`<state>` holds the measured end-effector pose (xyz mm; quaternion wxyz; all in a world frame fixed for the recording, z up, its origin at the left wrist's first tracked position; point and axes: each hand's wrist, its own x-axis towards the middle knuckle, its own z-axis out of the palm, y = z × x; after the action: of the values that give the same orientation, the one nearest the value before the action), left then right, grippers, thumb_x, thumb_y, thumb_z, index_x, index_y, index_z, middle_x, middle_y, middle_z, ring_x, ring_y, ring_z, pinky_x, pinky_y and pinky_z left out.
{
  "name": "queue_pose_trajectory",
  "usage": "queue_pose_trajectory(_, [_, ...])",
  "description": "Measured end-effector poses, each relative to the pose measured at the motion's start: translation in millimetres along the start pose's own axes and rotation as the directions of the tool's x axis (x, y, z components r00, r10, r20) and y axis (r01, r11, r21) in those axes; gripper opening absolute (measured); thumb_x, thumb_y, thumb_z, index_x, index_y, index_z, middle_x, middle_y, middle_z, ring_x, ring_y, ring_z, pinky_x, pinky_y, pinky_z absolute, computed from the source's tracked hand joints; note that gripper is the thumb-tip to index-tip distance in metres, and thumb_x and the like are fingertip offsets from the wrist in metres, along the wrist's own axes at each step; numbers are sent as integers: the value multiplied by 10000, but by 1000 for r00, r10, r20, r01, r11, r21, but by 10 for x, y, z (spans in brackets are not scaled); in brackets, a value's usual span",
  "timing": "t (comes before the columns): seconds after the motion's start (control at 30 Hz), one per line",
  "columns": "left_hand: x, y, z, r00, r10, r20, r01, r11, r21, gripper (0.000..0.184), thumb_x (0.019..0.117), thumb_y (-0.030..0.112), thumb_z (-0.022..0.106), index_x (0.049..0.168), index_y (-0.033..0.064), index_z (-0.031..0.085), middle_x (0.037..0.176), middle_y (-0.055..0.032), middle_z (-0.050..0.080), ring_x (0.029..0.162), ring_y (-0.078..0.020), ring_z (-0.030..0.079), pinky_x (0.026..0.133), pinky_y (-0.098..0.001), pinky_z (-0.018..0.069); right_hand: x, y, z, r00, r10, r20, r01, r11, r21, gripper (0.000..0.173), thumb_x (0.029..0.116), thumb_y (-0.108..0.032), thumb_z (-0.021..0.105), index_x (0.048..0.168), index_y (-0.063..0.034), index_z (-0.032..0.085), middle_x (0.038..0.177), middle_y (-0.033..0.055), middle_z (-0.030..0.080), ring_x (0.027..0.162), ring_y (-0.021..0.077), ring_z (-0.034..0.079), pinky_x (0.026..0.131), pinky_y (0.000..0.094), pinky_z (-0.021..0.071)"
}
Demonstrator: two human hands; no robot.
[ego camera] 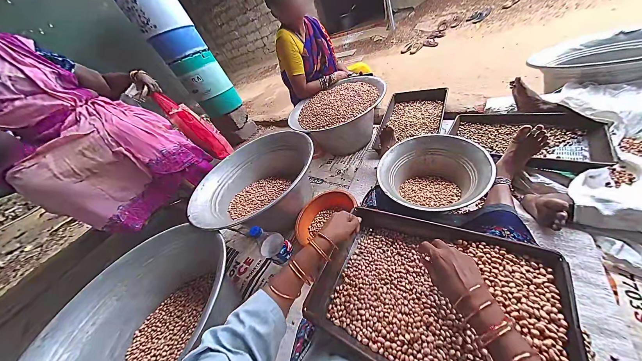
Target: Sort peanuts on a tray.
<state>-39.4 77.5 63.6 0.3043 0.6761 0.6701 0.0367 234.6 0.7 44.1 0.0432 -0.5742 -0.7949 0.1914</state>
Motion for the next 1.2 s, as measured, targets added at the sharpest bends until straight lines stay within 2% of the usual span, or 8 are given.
queue_pose_trajectory(0.13, [1, -72, -213, 976, 24, -214, 47, 945, 322, 378, 1091, 249, 429, 1247, 46, 707, 1314, -174, 674, 1314, -323, 582, 1166, -517, 366, 11, 48, -47, 998, 60, -9, -60, 998, -7, 317, 1036, -149, 556, 1327, -78, 658, 1287, 230, 653, 1147, 427, 660, 905, 581, 532])
queue_pose_trajectory(0.23, [-32, 121, 96, 965, 246, -90, -213, 937, 278, 332, 1073, 212, 489, 1290, 60, 690, 1371, -162, 639, 1334, -298, 568, 1167, -464, 394, 10, 75, -65, 994, 90, -57, -94, 994, -61, 318, 1018, -82, 519, 1296, -53, 670, 1283, 227, 659, 1149, 418, 662, 907, 571, 531])
queue_pose_trajectory(0.37, [-74, 550, 743, 821, 555, 134, -570, 795, 206, 337, 1045, 192, 564, 1332, 43, 659, 1418, -189, 601, 1381, -328, 524, 1180, -489, 377, -1, 156, -105, 978, 189, -91, -199, 974, -112, 326, 988, -2, 514, 1270, -19, 677, 1283, 234, 661, 1190, 422, 641, 933, 572, 517])
queue_pose_trajectory(0.53, [7, 775, 1170, 703, 662, 262, -712, 659, 244, 487, 1005, 243, 652, 1445, 52, 568, 1544, -191, 490, 1496, -331, 387, 1246, -504, 259, 9, 142, -36, 966, 259, -21, -258, 948, -187, 383, 987, 2, 527, 1358, -7, 622, 1395, 265, 576, 1279, 465, 565, 964, 588, 501])
queue_pose_trajectory(0.77, [120, 215, 810, 870, 435, 233, -492, 796, 353, 424, 955, 204, 690, 1345, 48, 626, 1448, -208, 551, 1379, -373, 505, 1158, -591, 351, -135, -547, 403, 950, 9, 313, 28, 993, -112, 579, 987, -25, 568, 1546, -5, 418, 1551, 331, 386, 1246, 534, 555, 936, 640, 505])
queue_pose_trajectory(0.9, [-81, -45, 619, 922, 320, 218, -385, 816, 431, 289, 943, 196, 734, 1217, 104, 732, 1286, -161, 681, 1244, -355, 616, 1102, -608, 399, -311, -832, 535, 878, -312, 362, 301, 950, 88, 455, 989, -64, 581, 1443, -81, 555, 1442, 264, 530, 1150, 487, 618, 844, 629, 529])
queue_pose_trajectory(1.03, [-218, 13, 507, 901, 434, -6, -399, 834, 381, 168, 907, 143, 782, 1059, 75, 760, 1070, -184, 712, 1007, -390, 691, 883, -606, 536, -186, -587, 408, 906, -400, 138, 358, 899, 254, 335, 1005, -117, 593, 1325, -164, 681, 1319, 127, 672, 1083, 345, 691, 854, 584, 541])
queue_pose_trajectory(1.2, [20, 415, 692, 874, 485, -25, -459, 842, 283, 147, 968, 118, 674, 1066, 56, 763, 1024, -156, 722, 1002, -337, 704, 912, -557, 547, -98, 154, 45, 921, -58, -386, 119, 984, 135, 149, 963, -80, 672, 1069, -117, 771, 987, 142, 728, 876, 354, 719, 698, 567, 560])
